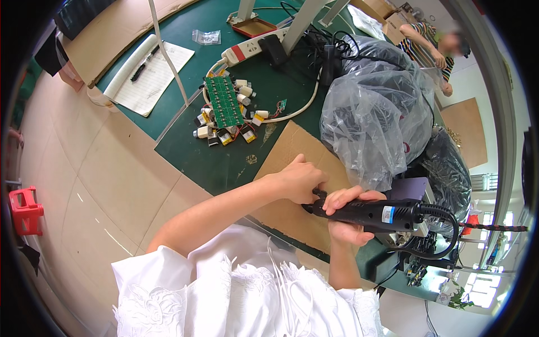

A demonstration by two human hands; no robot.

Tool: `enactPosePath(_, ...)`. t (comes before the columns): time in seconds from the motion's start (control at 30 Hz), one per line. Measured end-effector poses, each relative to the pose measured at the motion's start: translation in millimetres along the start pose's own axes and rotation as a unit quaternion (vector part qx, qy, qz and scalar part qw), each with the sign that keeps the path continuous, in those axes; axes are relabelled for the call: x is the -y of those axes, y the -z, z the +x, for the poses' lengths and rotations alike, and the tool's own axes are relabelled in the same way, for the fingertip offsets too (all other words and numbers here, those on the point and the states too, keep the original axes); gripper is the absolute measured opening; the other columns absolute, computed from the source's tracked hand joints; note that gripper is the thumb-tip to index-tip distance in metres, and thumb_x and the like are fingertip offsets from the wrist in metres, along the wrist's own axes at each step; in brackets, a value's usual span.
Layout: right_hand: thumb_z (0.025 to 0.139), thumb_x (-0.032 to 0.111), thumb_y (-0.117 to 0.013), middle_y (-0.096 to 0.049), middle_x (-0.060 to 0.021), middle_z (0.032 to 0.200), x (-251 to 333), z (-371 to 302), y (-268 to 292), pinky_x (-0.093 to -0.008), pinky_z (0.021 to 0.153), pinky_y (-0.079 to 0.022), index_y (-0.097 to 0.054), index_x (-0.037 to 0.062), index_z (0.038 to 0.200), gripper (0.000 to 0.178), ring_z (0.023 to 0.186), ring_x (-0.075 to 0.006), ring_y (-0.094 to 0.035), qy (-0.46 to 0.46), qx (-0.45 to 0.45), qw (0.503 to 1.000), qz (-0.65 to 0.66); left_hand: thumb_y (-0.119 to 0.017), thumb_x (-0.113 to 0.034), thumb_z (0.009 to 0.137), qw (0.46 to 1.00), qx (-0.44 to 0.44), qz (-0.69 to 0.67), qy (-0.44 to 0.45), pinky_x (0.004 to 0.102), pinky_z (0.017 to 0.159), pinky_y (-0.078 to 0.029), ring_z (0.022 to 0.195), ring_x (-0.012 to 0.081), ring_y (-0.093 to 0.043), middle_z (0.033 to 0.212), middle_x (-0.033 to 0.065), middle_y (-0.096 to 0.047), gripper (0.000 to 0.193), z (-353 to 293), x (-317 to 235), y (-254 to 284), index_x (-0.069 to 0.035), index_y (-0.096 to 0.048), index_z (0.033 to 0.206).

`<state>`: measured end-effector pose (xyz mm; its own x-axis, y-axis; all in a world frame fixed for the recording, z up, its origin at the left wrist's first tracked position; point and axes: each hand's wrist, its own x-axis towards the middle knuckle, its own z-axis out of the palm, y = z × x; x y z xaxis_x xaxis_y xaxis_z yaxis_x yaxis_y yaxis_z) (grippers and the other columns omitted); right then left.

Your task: Assemble small electronic components into a plastic housing and secure them using an electric screwdriver.

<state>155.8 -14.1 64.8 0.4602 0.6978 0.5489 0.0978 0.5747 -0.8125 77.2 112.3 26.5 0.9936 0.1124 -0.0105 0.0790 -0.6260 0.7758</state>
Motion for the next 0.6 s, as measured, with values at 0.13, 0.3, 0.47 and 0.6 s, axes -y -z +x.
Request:
enactPosePath(0.13, 0.072, 0.078, -0.054, -0.051, -0.0115, 0.070, 1, 0, -2, -0.0317, 0.044, -0.046, -0.036, 0.0090, 0.108, 0.080, 0.047, -0.0198, -0.049, -0.005, 0.018, 1.000, -0.001, -0.071, -0.017, 0.070, 1.000, -0.001, -0.001, -0.003, 0.0357, 0.079, -0.031, 0.088, 0.0205, -0.059, 0.083, 0.0010, -0.066, 0.022, 0, 0, 0, -0.012, -0.064, 0.089)
enactPosePath(0.3, 0.074, 0.077, -0.054, -0.051, -0.0117, 0.070, 2, 0, -1, -0.0326, 0.044, -0.046, -0.035, 0.0087, 0.108, 0.078, 0.047, -0.0196, -0.049, -0.020, 0.019, 1.000, 0.006, -0.072, -0.017, 0.070, 1.000, -0.005, 0.003, 0.002, 0.0356, 0.079, -0.031, 0.088, 0.0209, -0.059, 0.083, 0.0014, -0.066, 0.021, -1, -2, -2, -0.012, -0.064, 0.089)
enactPosePath(0.47, 0.076, 0.075, -0.054, -0.051, -0.0117, 0.071, -1, 1, -1, -0.0322, 0.045, -0.046, -0.037, 0.0089, 0.112, 0.078, 0.048, -0.0194, -0.050, -0.008, 0.025, 1.000, -0.013, -0.071, -0.018, 0.070, 1.000, -0.004, 0.020, 0.006, 0.0359, 0.079, -0.031, 0.085, 0.0216, -0.061, 0.080, 0.0020, -0.067, 0.021, 0, -1, -3, -0.012, -0.064, 0.088)
enactPosePath(0.6, 0.076, 0.076, -0.051, -0.051, -0.0095, 0.072, -2, 3, 7, -0.0307, 0.045, -0.045, -0.042, 0.0122, 0.122, 0.080, 0.048, -0.0185, -0.049, -0.009, -0.051, 0.999, -0.006, -0.071, -0.021, 0.071, 0.999, -0.001, 0.036, 0.011, 0.0359, 0.079, -0.031, 0.084, 0.0215, -0.062, 0.080, 0.0032, -0.067, 0.023, 2, -6, 0, -0.011, -0.065, 0.090)
